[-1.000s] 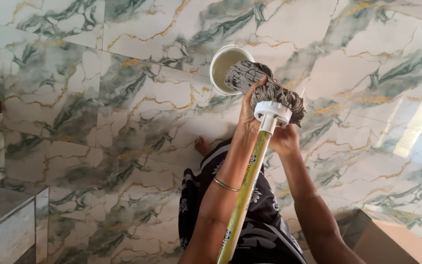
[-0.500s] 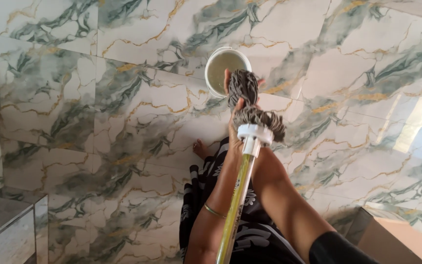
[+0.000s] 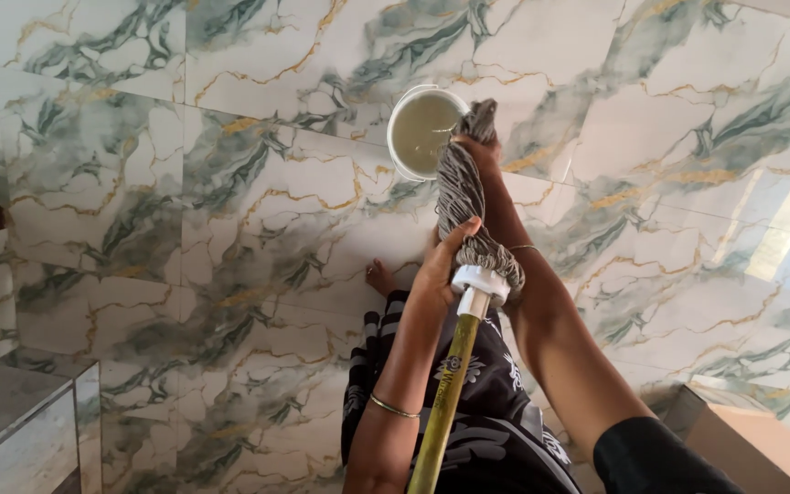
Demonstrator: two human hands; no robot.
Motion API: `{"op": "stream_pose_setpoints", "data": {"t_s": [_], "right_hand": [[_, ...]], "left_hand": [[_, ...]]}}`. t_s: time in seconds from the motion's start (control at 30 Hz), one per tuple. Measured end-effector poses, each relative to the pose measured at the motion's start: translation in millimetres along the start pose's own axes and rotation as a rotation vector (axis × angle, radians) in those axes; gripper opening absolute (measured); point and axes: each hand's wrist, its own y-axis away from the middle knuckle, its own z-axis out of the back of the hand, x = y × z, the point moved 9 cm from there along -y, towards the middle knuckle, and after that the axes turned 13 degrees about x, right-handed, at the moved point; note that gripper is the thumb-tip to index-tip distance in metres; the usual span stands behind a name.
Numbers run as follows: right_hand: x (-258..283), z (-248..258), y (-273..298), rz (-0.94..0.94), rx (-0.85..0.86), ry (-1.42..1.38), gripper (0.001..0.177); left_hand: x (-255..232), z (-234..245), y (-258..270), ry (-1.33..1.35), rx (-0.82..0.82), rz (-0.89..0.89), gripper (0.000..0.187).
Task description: The person mops the floor by first dipping the mop head into a bucket of water and wringing it out by hand. They then use the mop to clean the tiled floor, moving it back and forth across the surface.
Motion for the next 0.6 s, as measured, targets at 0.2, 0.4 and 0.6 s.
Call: {"op": "stream_pose_setpoints", "data": {"t_s": [0.2, 0.4, 0.6], "right_hand": [[46, -9, 0, 0.288, -0.14, 1.078, 0.071], [58, -39, -5, 0.066, 0.012, 1.434, 0.083], [120, -64, 33, 0.618, 0.215, 1.121, 0.101]], "left_hand": [[0, 13, -19, -0.185, -0.007, 0.011, 0.095], [4, 17, -37, -0.383, 0.023, -0.068, 0.09], [26, -15, -34, -0.004, 0.105, 0.141, 0.087]]}}
